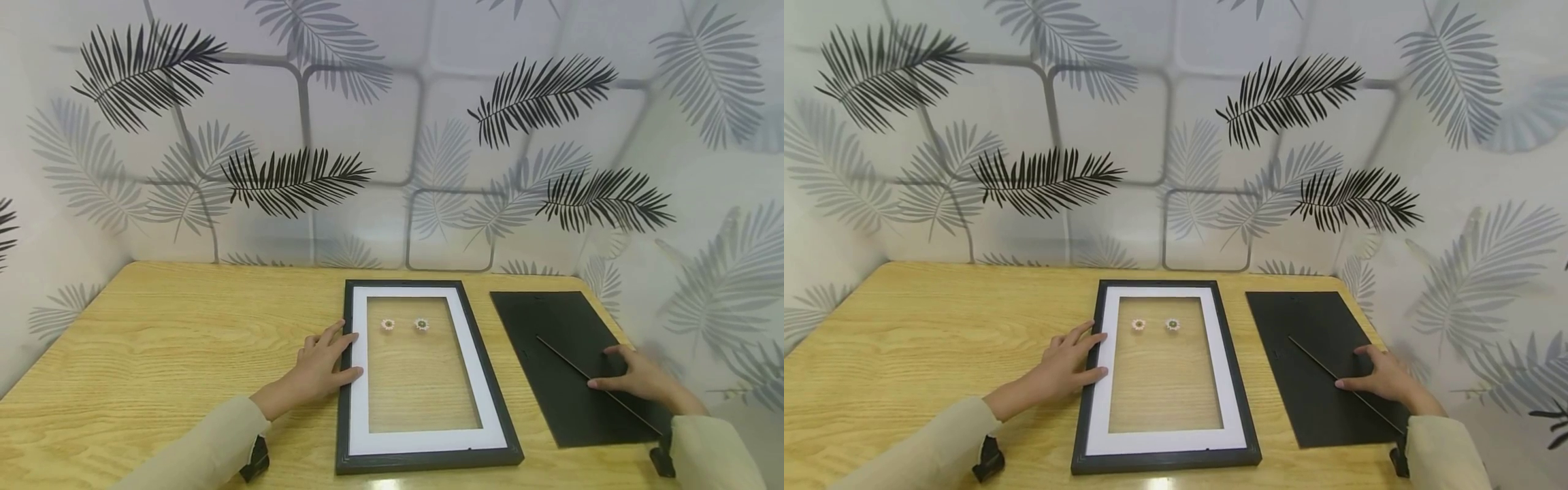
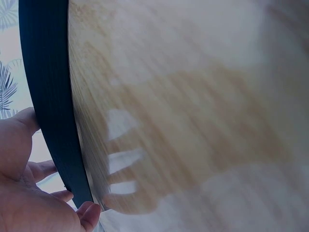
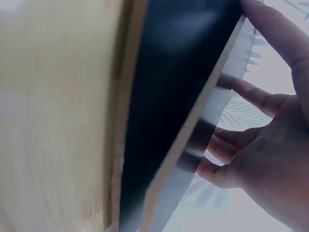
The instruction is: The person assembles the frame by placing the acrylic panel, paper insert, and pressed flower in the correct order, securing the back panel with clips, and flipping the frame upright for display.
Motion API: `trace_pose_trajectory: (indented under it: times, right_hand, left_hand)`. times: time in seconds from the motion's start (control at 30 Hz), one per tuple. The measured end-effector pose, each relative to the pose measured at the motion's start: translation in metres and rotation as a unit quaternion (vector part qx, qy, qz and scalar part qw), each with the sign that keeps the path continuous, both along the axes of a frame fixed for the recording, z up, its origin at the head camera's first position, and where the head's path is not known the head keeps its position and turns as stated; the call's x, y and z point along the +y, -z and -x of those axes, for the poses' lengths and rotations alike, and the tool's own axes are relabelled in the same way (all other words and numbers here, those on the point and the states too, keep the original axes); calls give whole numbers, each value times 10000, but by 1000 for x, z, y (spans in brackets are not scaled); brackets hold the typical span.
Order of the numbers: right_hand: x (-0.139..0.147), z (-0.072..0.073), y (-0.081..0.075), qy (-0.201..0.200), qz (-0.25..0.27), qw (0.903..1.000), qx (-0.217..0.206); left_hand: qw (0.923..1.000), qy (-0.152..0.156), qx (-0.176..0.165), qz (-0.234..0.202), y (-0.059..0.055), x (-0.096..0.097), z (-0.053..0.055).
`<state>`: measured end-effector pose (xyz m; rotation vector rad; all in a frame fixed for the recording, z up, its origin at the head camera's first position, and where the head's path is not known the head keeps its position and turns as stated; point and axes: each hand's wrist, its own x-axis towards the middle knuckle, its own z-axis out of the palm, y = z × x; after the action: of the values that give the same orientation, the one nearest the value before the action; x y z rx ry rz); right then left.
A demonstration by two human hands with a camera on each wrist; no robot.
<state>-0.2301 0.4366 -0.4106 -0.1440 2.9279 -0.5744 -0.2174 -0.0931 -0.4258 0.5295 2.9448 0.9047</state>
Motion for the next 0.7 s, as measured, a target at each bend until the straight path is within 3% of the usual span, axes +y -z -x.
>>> trace_pose_trajectory:
  times: [0.7]
  right_hand:
    - [0,1,-2,221,-207,9982,517]
  left_hand:
    - [10000,-34,-57,30,-1,1,0]
